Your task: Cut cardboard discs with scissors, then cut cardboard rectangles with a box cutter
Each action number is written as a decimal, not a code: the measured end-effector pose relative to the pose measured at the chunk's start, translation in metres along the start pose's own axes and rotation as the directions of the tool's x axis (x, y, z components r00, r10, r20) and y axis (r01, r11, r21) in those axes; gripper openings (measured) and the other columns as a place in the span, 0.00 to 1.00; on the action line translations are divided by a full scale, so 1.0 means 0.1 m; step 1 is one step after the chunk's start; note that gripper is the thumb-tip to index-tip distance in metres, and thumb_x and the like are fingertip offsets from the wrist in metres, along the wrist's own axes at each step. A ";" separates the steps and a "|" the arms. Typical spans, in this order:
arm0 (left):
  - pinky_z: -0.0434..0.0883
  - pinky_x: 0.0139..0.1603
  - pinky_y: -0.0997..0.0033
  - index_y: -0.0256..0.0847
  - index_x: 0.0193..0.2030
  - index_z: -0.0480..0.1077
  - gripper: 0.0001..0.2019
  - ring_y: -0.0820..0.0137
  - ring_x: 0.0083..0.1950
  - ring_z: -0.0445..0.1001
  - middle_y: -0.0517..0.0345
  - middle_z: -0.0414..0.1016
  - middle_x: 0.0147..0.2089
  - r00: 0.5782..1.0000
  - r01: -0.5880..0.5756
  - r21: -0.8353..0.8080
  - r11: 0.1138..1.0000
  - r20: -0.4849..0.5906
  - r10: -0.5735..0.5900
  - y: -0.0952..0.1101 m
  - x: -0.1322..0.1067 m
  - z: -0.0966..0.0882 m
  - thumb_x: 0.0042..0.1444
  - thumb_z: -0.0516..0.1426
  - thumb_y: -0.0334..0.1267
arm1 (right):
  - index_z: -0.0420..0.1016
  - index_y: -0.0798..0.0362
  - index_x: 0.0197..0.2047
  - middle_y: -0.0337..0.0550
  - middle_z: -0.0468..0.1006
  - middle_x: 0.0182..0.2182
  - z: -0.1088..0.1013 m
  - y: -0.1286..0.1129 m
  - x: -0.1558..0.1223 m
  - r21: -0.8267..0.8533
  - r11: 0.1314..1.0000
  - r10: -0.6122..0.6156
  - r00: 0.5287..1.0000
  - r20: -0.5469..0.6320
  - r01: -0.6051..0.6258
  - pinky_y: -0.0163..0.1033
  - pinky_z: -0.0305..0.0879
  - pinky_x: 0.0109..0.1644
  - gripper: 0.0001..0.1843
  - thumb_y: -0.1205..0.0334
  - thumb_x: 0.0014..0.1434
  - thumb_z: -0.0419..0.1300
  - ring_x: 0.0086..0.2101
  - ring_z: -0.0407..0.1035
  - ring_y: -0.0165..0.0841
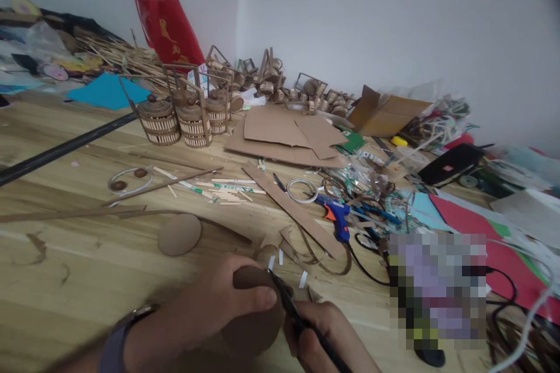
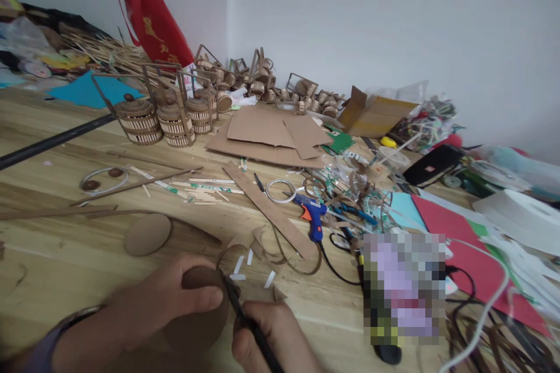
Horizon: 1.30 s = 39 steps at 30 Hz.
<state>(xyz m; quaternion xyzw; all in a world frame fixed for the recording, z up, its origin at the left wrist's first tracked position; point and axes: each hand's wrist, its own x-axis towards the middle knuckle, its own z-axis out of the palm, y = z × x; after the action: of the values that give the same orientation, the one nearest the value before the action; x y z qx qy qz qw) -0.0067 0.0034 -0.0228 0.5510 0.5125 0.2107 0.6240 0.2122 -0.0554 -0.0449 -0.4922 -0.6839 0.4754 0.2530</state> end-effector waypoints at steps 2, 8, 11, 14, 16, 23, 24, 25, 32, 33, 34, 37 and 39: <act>0.70 0.53 0.58 0.43 0.48 0.78 0.31 0.49 0.55 0.76 0.53 0.83 0.50 0.998 0.031 -0.110 0.993 -0.046 -0.037 -0.02 0.02 0.03 0.39 0.70 0.57 | 0.59 0.51 0.24 0.34 0.56 0.19 -0.01 -0.02 0.01 0.020 1.000 0.002 1.000 0.012 -0.003 0.35 0.44 0.23 0.41 0.19 0.58 0.40 0.22 0.52 0.28; 0.71 0.50 0.59 0.40 0.45 0.78 0.29 0.52 0.50 0.78 0.52 0.85 0.44 0.999 0.034 -0.473 0.880 0.000 -0.039 -0.04 0.03 0.19 0.37 0.72 0.54 | 0.62 0.51 0.25 0.35 0.62 0.21 0.03 0.02 -0.02 -0.096 0.995 -0.008 0.990 -0.140 -0.006 0.35 0.47 0.24 0.38 0.21 0.58 0.47 0.23 0.56 0.29; 0.71 0.48 0.61 0.41 0.43 0.77 0.27 0.55 0.46 0.79 0.54 0.84 0.41 0.999 0.022 -0.489 0.872 -0.025 -0.039 -0.07 0.03 0.23 0.38 0.72 0.53 | 0.62 0.51 0.24 0.34 0.62 0.19 0.08 0.05 -0.01 -0.109 0.994 0.012 0.989 -0.149 -0.029 0.35 0.46 0.24 0.39 0.20 0.56 0.49 0.22 0.55 0.28; 0.71 0.46 0.62 0.41 0.41 0.77 0.26 0.55 0.45 0.78 0.55 0.84 0.39 0.997 0.007 -0.412 0.911 -0.065 -0.037 -0.08 0.03 0.22 0.39 0.71 0.55 | 0.61 0.51 0.24 0.32 0.60 0.18 0.10 0.10 0.01 -0.125 0.992 -0.044 0.987 -0.152 0.025 0.35 0.44 0.24 0.37 0.22 0.56 0.51 0.21 0.54 0.26; 0.71 0.46 0.62 0.42 0.42 0.78 0.25 0.54 0.47 0.78 0.56 0.84 0.41 0.995 -0.005 -0.337 0.942 -0.099 -0.030 -0.07 0.02 0.19 0.40 0.70 0.56 | 0.62 0.51 0.24 0.32 0.60 0.19 0.10 0.12 0.02 -0.140 0.989 -0.073 0.986 -0.150 0.052 0.35 0.44 0.24 0.35 0.25 0.58 0.53 0.22 0.54 0.26; 0.71 0.45 0.64 0.42 0.41 0.79 0.22 0.55 0.46 0.77 0.56 0.83 0.40 0.995 -0.059 -0.143 0.988 -0.085 0.047 -0.03 -0.02 0.12 0.45 0.66 0.57 | 0.65 0.52 0.26 0.32 0.60 0.20 0.04 0.02 0.01 -0.017 1.000 -0.021 0.996 -0.087 0.020 0.34 0.45 0.24 0.33 0.28 0.58 0.55 0.22 0.54 0.27; 0.71 0.44 0.64 0.42 0.40 0.79 0.22 0.56 0.45 0.77 0.57 0.83 0.39 0.996 -0.060 -0.126 0.990 -0.075 0.051 -0.02 -0.03 0.11 0.46 0.66 0.57 | 0.65 0.52 0.26 0.32 0.60 0.20 0.04 -0.01 0.01 -0.001 1.000 0.002 0.997 -0.076 -0.002 0.34 0.45 0.24 0.33 0.28 0.58 0.56 0.23 0.54 0.27; 0.71 0.43 0.65 0.42 0.40 0.79 0.21 0.56 0.45 0.77 0.57 0.83 0.38 0.997 -0.063 -0.115 0.991 -0.059 0.056 -0.01 -0.03 0.11 0.47 0.65 0.57 | 0.65 0.52 0.26 0.33 0.60 0.20 0.03 -0.03 0.01 0.016 1.000 0.016 0.998 -0.062 -0.015 0.34 0.46 0.24 0.32 0.28 0.57 0.57 0.23 0.54 0.27; 0.71 0.46 0.65 0.42 0.42 0.79 0.21 0.56 0.47 0.77 0.57 0.83 0.41 0.996 -0.083 -0.097 0.992 -0.019 0.082 -0.02 -0.02 0.11 0.50 0.66 0.56 | 0.66 0.51 0.27 0.34 0.59 0.20 -0.02 -0.07 0.03 0.086 0.992 0.090 0.996 0.025 -0.092 0.34 0.46 0.23 0.27 0.34 0.58 0.57 0.22 0.53 0.28; 0.71 0.46 0.65 0.42 0.43 0.79 0.21 0.56 0.47 0.77 0.57 0.83 0.42 0.996 -0.088 -0.095 0.992 -0.019 0.087 -0.02 -0.01 0.11 0.50 0.66 0.56 | 0.66 0.51 0.26 0.34 0.59 0.20 -0.03 -0.07 0.03 0.091 0.991 0.097 0.995 0.031 -0.100 0.34 0.47 0.22 0.27 0.34 0.57 0.57 0.22 0.53 0.28; 0.71 0.46 0.65 0.42 0.43 0.79 0.21 0.56 0.47 0.77 0.57 0.83 0.42 0.996 -0.090 -0.094 0.991 -0.018 0.089 -0.03 -0.01 0.11 0.50 0.66 0.56 | 0.66 0.51 0.26 0.35 0.60 0.20 -0.03 -0.06 0.03 0.096 0.990 0.100 0.994 0.037 -0.103 0.34 0.48 0.22 0.28 0.33 0.57 0.58 0.22 0.53 0.28; 0.72 0.46 0.65 0.41 0.43 0.79 0.22 0.56 0.46 0.78 0.57 0.84 0.41 0.997 -0.077 -0.089 0.993 -0.029 0.075 -0.04 0.00 0.11 0.49 0.66 0.57 | 0.67 0.52 0.26 0.35 0.61 0.20 -0.03 -0.06 0.02 0.107 0.992 0.069 0.997 0.045 -0.074 0.33 0.47 0.22 0.30 0.31 0.58 0.57 0.22 0.53 0.28; 0.72 0.45 0.65 0.41 0.42 0.79 0.22 0.56 0.46 0.78 0.57 0.83 0.40 0.997 -0.071 -0.088 0.994 -0.028 0.069 -0.04 0.00 0.12 0.48 0.66 0.57 | 0.66 0.52 0.27 0.35 0.61 0.21 -0.03 -0.06 0.02 0.103 0.993 0.050 0.998 0.037 -0.053 0.34 0.46 0.22 0.32 0.29 0.59 0.54 0.23 0.53 0.28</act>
<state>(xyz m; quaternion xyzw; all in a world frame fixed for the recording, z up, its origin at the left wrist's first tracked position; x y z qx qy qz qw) 0.0024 -0.0030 -0.0276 0.5378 0.4908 0.2619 0.6335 0.2116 -0.0524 -0.0383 -0.4876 -0.6495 0.5251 0.2543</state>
